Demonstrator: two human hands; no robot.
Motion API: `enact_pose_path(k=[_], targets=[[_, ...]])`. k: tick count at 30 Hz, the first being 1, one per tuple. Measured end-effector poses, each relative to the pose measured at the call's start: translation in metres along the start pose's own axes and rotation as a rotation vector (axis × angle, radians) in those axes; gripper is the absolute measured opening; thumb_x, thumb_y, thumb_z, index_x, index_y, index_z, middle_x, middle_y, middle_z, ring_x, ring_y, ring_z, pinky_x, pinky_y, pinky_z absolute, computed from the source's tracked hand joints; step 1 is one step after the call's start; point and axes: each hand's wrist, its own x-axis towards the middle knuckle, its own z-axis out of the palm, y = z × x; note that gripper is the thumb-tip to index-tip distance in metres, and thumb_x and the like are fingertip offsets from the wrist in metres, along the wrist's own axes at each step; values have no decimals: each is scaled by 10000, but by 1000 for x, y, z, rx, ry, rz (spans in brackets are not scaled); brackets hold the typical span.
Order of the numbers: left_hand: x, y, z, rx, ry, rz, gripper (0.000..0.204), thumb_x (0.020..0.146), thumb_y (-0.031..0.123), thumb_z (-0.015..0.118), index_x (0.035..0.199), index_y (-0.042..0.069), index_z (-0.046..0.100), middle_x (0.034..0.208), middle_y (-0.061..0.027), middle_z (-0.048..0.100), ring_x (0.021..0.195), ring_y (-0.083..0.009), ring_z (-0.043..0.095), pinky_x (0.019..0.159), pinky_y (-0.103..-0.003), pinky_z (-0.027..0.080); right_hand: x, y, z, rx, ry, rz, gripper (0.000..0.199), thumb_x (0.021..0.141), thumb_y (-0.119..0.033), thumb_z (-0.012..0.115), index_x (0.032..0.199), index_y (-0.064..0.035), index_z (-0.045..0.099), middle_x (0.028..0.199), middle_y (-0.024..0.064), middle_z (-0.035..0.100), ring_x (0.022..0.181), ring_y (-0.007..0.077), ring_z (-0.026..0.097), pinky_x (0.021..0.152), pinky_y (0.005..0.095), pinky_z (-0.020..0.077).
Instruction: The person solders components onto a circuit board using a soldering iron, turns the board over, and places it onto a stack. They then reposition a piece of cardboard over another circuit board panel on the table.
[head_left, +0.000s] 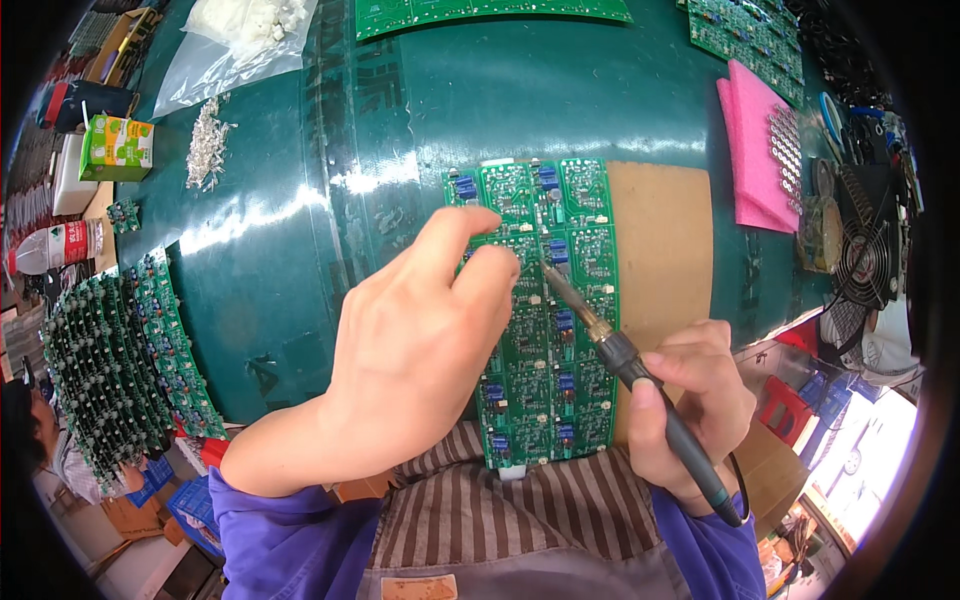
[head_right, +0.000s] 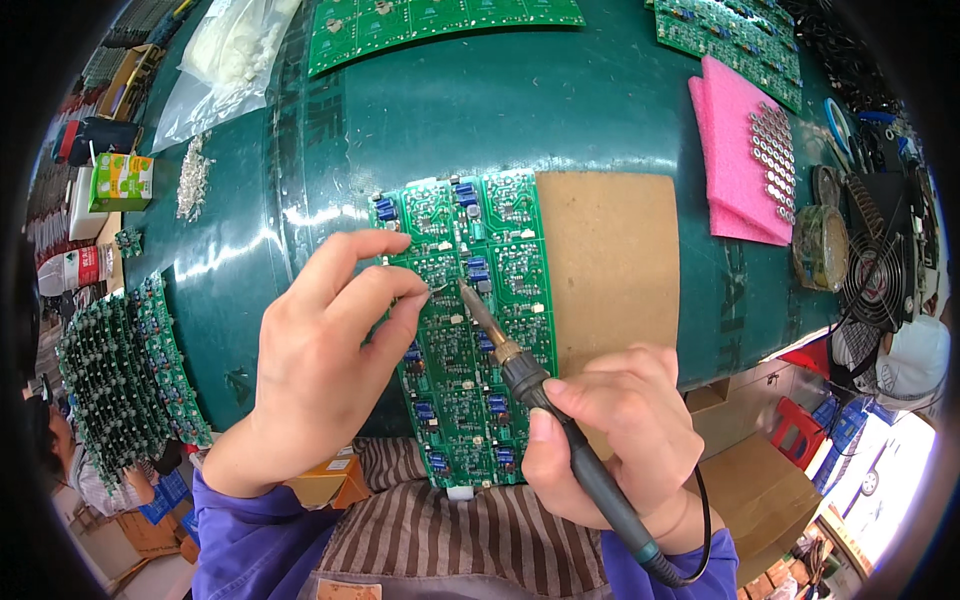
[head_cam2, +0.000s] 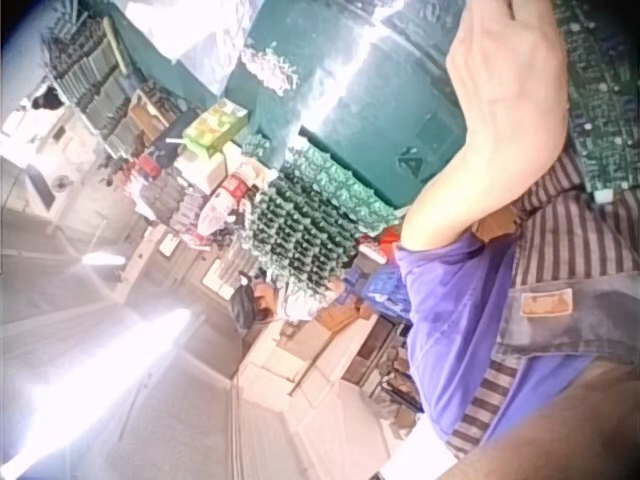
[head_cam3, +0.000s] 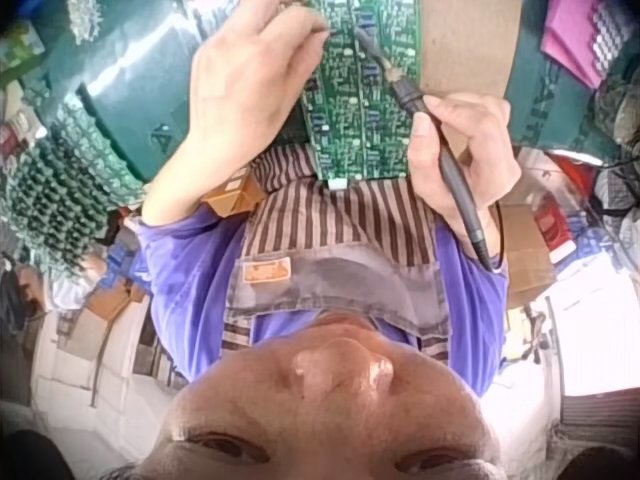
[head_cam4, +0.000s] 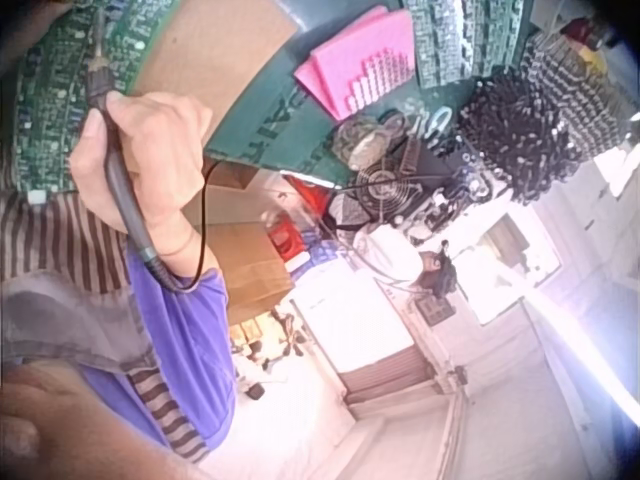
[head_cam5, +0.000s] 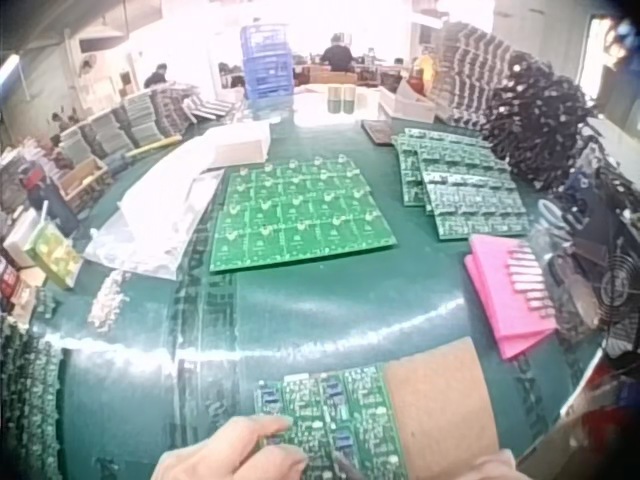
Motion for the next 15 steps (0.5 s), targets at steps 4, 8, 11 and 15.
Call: enact_pose_path(k=[4, 8, 11, 15], targets=[[-2, 3, 5, -52, 0, -67, 137, 763, -19, 702, 880, 25, 647, 1046, -98, 612, 616, -195, 592, 557, -325, 475, -3, 2, 3, -5, 12, -16, 198, 673, -34, 701, 850, -24, 613, 679, 56, 620, 596, 216, 588, 623, 328, 410], [-1, 5, 5, -60, -10, -71, 142, 752, -24, 708, 874, 21, 651, 1040, -97, 607, 621, -182, 589, 554, -322, 469, -2, 0, 2, -16, -4, -9, 186, 681, -38, 703, 842, -29, 610, 674, 51, 620, 601, 215, 593, 626, 330, 410], [-1, 6, 2, -62, -21, -83, 145, 745, -22, 715, 869, 21, 655, 1035, -95, 608, 625, -182, 588, 555, -317, 469, -2, -1, 2, -17, -9, -10, 191, 680, -34, 704, 846, -28, 608, 676, 52, 621, 602, 215, 594, 630, 332, 411], [0, 0, 10, -71, 3, -48, 150, 739, -23, 719, 869, 20, 657, 1028, -90, 609, 619, -180, 584, 559, -311, 470, -2, 0, 3, -20, -12, -25, 200, 676, -28, 704, 850, -26, 605, 684, 54, 624, 603, 216, 592, 631, 332, 412]])
